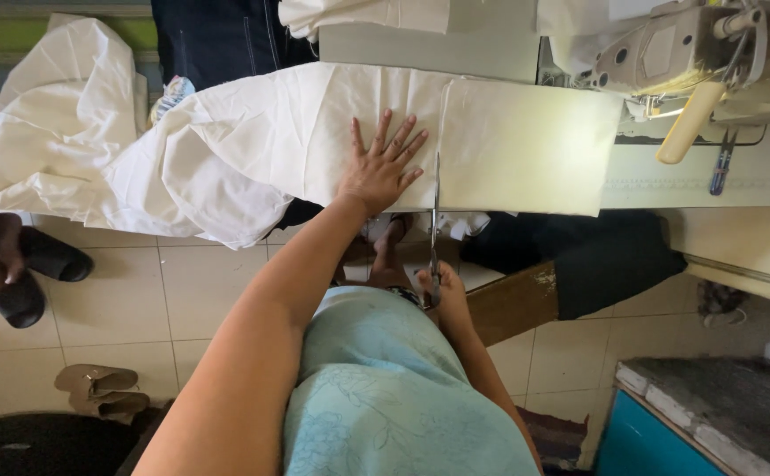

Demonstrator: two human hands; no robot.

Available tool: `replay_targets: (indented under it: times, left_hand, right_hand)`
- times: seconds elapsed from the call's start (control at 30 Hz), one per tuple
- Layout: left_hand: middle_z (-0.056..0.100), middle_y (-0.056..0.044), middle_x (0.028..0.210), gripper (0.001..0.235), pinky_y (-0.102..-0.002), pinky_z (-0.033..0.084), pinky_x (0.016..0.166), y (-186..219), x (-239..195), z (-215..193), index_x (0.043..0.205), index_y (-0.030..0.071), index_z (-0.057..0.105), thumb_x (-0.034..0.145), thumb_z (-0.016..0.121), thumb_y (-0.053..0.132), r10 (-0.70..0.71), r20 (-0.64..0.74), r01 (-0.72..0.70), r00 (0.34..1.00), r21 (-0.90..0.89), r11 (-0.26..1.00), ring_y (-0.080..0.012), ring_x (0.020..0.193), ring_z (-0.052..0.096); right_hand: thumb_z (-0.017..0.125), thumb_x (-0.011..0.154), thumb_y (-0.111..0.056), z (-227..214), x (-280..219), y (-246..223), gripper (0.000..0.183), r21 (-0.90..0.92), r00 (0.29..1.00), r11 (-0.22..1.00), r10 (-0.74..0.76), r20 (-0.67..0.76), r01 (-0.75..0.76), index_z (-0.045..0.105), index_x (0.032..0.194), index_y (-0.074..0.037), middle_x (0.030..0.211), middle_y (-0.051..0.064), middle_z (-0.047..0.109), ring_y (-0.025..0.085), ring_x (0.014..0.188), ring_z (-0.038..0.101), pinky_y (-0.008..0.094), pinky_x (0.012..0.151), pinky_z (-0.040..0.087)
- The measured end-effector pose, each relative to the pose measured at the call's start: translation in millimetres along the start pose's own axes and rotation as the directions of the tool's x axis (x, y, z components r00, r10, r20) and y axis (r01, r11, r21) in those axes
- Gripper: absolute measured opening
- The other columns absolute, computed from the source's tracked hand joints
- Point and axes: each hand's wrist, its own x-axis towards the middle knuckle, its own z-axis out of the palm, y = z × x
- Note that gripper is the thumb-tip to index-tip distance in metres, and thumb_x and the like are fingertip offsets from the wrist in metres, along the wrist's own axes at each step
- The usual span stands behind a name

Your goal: The person is measuring, folding, and cutting pieces of white fabric using scissors at a workstation in a garment factory.

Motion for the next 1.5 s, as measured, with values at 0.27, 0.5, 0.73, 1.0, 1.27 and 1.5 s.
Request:
replay_targets:
  times: [0.27,0.5,0.73,1.0,1.27,1.5]
  left_hand:
    - [-0.004,0.008,0.174,0.067,-0.074,-0.006,0.120,0,1,0,0.166,0.039,0.008,0.106,0.027,0.064,0.003,-0.021,-0.003,1.000,-0.001,1.000,-0.0311,0.157,-0.013]
    - [-0.006,0.008,0.174,0.077,-0.074,-0.005,0.121,2,-2,-4,0.167,0.034,0.005,0.103,0.027,0.070,0.001,-0.010,-0.001,1.000,0.014,1.000,-0.0304,0.157,-0.014]
    - [-0.009,0.008,0.173,0.082,-0.074,-0.006,0.121,-1,-1,-5,0.167,0.034,0.002,0.100,0.031,0.074,-0.004,-0.013,0.004,1.000,0.006,1.000,-0.0307,0.157,-0.016]
    - [-0.005,0.006,0.174,0.081,-0.073,-0.004,0.121,1,-2,-7,0.167,0.032,0.005,0.100,0.024,0.074,0.004,-0.015,-0.003,1.000,0.049,0.999,-0.0317,0.158,-0.012]
    - [-0.002,0.006,0.174,0.080,-0.075,-0.001,0.121,-1,0,-4,0.166,0.032,0.006,0.101,0.029,0.071,0.002,-0.035,-0.001,0.999,0.046,0.999,-0.0324,0.158,-0.010]
    - [0.001,0.006,0.174,0.082,-0.075,0.001,0.121,0,0,-2,0.166,0.032,0.009,0.099,0.034,0.071,0.000,-0.044,0.001,0.999,0.033,0.999,-0.0317,0.158,-0.008]
  right_hand:
    - [0.084,0.089,-0.029,-10,1,0,0.035,-0.076,1.000,0.997,-0.025,0.018,0.027,0.058,0.074,-0.010,0.057,-0.001,0.052,0.010,0.057,0.050,0.024,0.058,0.036]
    - [0.084,0.090,-0.040,-7,33,6,0.044,-0.030,0.999,0.999,0.026,0.045,-0.025,0.056,0.075,-0.010,0.050,0.006,0.054,0.016,0.043,0.056,0.025,0.048,0.045]
    - [0.091,0.082,-0.036,-9,34,5,0.046,-0.036,0.999,0.998,0.050,0.002,-0.050,0.056,0.071,-0.007,0.045,0.012,0.053,0.021,0.036,0.055,0.028,0.039,0.043]
    - [0.081,0.091,-0.040,3,57,-17,0.044,-0.032,0.996,0.998,-0.050,0.079,0.052,0.054,0.076,-0.008,0.048,0.009,0.054,0.018,0.038,0.057,0.026,0.041,0.046]
    - [0.080,0.092,-0.044,-4,73,-8,0.045,0.035,0.996,0.999,-0.044,0.073,0.042,0.059,0.077,-0.007,0.051,0.013,0.057,0.023,0.041,0.061,0.031,0.042,0.049]
    - [0.084,0.091,-0.031,5,91,-24,0.037,0.022,0.999,0.999,-0.041,0.016,0.041,0.061,0.081,-0.004,0.056,0.012,0.054,0.022,0.045,0.056,0.033,0.042,0.050]
